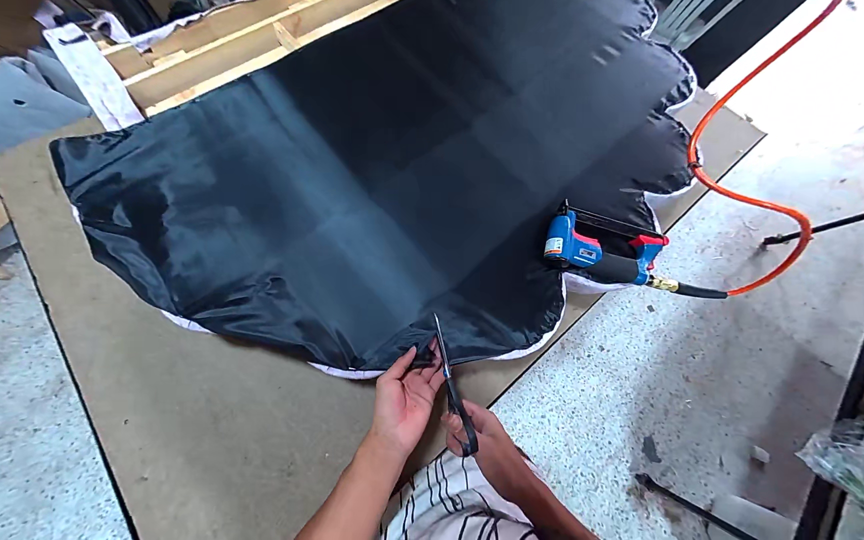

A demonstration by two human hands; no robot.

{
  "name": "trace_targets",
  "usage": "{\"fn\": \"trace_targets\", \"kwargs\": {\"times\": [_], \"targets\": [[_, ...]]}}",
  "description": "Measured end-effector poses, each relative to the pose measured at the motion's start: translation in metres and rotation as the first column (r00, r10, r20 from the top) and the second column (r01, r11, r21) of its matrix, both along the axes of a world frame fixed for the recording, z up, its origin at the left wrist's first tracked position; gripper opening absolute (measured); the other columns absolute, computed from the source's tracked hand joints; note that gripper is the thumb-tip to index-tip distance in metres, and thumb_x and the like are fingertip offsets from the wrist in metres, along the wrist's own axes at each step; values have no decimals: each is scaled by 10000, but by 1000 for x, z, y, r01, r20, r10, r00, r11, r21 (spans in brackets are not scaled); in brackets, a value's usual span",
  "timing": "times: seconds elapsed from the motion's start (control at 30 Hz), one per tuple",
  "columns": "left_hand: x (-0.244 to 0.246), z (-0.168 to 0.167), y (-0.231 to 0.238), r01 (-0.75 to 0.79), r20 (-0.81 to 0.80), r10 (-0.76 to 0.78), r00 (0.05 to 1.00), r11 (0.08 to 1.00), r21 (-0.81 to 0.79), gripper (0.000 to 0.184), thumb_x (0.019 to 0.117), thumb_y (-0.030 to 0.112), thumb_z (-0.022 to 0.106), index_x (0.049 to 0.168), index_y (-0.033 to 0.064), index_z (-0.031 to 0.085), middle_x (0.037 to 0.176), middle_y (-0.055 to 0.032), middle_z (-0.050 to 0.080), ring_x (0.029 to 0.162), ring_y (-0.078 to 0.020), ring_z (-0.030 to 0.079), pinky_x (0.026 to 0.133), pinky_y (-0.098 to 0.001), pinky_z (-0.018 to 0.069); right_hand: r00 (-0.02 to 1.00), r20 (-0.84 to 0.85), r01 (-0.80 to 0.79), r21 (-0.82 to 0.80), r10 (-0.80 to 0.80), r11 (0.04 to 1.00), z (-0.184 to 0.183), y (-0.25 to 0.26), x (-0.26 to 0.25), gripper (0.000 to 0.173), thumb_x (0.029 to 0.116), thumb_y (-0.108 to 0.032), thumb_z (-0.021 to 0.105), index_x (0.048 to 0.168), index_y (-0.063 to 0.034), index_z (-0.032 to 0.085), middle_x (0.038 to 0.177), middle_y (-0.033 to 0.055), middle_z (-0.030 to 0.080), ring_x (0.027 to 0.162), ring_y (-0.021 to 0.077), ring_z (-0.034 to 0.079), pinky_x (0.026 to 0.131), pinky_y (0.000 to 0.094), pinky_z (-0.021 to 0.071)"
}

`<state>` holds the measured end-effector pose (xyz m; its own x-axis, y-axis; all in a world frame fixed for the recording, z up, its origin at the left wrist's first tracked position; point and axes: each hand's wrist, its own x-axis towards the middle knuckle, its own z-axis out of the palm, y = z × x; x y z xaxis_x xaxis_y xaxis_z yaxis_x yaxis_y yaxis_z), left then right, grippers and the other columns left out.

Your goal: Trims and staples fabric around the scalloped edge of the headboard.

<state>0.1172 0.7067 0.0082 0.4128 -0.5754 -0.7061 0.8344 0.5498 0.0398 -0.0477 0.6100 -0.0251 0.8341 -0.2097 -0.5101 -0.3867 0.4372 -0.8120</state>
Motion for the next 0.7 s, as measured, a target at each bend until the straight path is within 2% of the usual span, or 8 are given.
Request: {"fn": "trace_targets", "kwargs": {"times": [0.1,0.2,0.3,0.43,0.6,0.7], "targets": [[0,4,3,-11,-14,10,1000,999,-51,478,1112,302,342,1464,-3,449,1503,-250,508,1394,-390,507,1150,-526,422,1000,27,2,46,-3,999,4,-2,-1,452,972,-476,684,1034,-32,633,758,71,603,640,166,577,621,334,515],[0,11,2,-30,-32,29,999,999,-37,484,1114,317,337,1474,10,439,1527,-240,489,1426,-395,474,1167,-534,404,999,41,-18,14,17,1000,7,-3,-1,433,979,-465,680,1021,-37,631,744,71,592,636,173,575,615,339,512],[0,15,2,-44,-47,42,998,998,-36,468,1111,299,347,1471,18,444,1509,-231,509,1409,-375,497,1156,-522,419,999,42,-29,-43,31,999,10,-4,1,415,985,-446,681,1008,-33,643,731,81,595,636,189,584,615,352,520],[-1,11,2,-48,-63,46,997,998,-31,456,1106,262,359,1468,0,449,1501,-229,518,1415,-354,495,1177,-499,405,999,11,-33,-37,33,999,9,-7,7,438,978,-472,680,1008,-37,637,727,77,591,632,184,577,620,350,516],[-4,0,2,-33,-14,34,999,997,64,384,1086,193,415,1381,-29,517,1367,-248,608,1245,-361,621,1081,-493,491,999,-45,-27,-65,24,997,10,-6,10,472,959,-504,691,1017,-38,640,723,67,596,630,181,578,616,351,513],[-4,-4,3,-30,-6,30,1000,998,55,391,1087,178,415,1401,-33,515,1381,-255,605,1250,-359,624,1088,-479,489,999,-27,-26,-61,24,998,9,-3,8,451,979,-483,673,992,-35,626,696,70,576,609,183,567,599,351,504]]}}
